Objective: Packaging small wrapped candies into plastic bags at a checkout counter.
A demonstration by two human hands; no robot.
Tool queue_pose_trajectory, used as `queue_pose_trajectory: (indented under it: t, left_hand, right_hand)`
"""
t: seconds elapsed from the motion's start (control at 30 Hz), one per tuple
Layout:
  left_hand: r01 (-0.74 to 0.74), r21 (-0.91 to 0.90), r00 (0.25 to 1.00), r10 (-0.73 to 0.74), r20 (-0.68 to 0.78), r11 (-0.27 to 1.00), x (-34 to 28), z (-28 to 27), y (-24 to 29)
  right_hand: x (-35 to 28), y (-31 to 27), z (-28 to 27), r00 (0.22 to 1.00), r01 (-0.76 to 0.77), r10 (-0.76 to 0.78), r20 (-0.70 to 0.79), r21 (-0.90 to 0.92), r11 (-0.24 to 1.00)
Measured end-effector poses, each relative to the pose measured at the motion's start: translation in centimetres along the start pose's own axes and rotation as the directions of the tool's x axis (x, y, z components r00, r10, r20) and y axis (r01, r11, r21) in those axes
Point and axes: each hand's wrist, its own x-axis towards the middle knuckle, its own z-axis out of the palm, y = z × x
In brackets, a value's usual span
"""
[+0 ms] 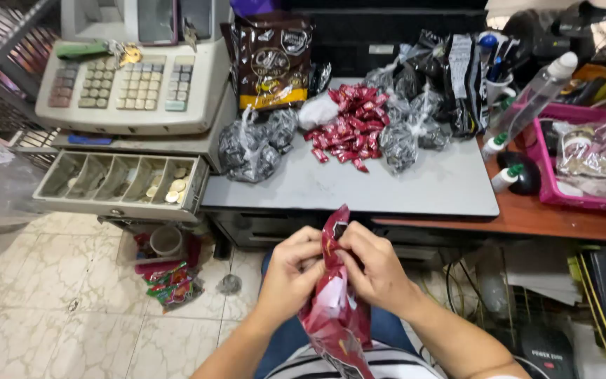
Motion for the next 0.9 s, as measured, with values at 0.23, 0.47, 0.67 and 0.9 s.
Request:
queue_pose_trajectory:
  t: [0.23, 0.47, 0.67, 0.9]
  left_hand:
    - [-0.081, 0.095, 0.996, 0.084, -0.023, 0.992, 0.5, -0.5, 0.9]
    - [-0.239, 0.126, 0.820, 0.131, 0.557, 0.963, 0.3, -1.7, 4.0]
    - [-0.488, 0.171, 0.546, 0.146, 0.825, 0.856, -2.4, -2.1, 5.5]
    - [-0.479, 0.153, 0.427, 0.077, 0.901, 0.864, -4.5, -1.8, 3.4]
  right_hand:
    - [0.3, 1.9, -3.6, 0.953, -0.097, 0.053, 0.297, 0.137, 0.986]
    - [1.3, -1.0, -5.2, 0.760, 0.210, -0.254, 0.599, 0.144, 0.967]
    - [-0.7, -2.2, -5.9, 0.479, 0.492, -0.447, 0.756, 0.190, 0.849]
    - [-3.4, -2.1, -6.0, 0.417, 0.566, -0.511, 0.752, 0.225, 0.793]
